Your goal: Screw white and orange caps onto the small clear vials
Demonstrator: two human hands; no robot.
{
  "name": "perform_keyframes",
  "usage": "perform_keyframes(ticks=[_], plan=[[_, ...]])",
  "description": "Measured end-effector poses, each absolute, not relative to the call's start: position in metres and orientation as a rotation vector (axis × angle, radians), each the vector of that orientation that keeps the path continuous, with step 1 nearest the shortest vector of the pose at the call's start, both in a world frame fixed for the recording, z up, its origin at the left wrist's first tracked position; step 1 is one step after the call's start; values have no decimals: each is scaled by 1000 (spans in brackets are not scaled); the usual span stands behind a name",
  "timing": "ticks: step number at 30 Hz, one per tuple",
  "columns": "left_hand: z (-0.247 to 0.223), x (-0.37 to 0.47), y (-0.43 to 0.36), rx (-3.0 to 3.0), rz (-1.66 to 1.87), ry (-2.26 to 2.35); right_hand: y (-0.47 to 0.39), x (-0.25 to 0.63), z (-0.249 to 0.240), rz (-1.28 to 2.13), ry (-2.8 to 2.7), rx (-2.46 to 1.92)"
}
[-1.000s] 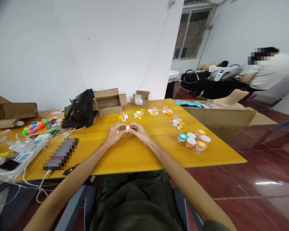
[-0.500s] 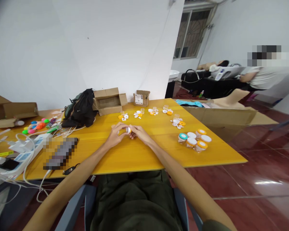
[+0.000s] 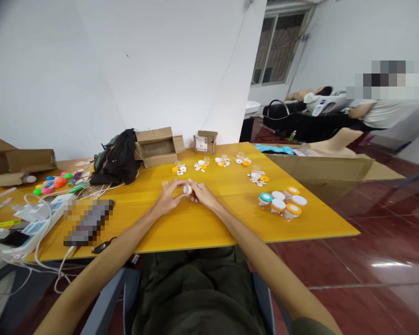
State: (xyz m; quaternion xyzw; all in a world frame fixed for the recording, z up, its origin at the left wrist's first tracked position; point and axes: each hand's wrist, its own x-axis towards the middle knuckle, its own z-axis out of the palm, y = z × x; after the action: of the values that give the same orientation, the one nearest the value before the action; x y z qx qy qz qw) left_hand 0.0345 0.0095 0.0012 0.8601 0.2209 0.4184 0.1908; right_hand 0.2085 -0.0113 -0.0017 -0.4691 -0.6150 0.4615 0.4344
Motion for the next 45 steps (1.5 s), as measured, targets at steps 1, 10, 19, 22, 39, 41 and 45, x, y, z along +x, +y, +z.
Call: perform_keyframes(ticks=[1, 10, 19, 22, 39, 41, 45], plan=[[1, 35, 9, 2412, 1167, 617, -11, 209, -1, 1127, -1549, -1175], [-4, 40, 11, 2142, 1142, 607, -8, 207, -3, 1040, -1610, -1220], [-6, 34, 17, 2271, 1043, 748, -7, 224, -4, 736, -1579, -1340], [-4, 32, 16, 2399, 945, 822, -5, 232, -5, 470, -1566, -1498], [23, 2, 22, 2809, 944, 1188, 3, 235, -19, -14, -2133, -1457], [25, -5, 23, 2824, 881, 1249, 3, 235, -17, -2, -2142, -1453], [22, -8, 25, 2882, 695, 1258, 2, 233, -15, 20, -2114, -1505]])
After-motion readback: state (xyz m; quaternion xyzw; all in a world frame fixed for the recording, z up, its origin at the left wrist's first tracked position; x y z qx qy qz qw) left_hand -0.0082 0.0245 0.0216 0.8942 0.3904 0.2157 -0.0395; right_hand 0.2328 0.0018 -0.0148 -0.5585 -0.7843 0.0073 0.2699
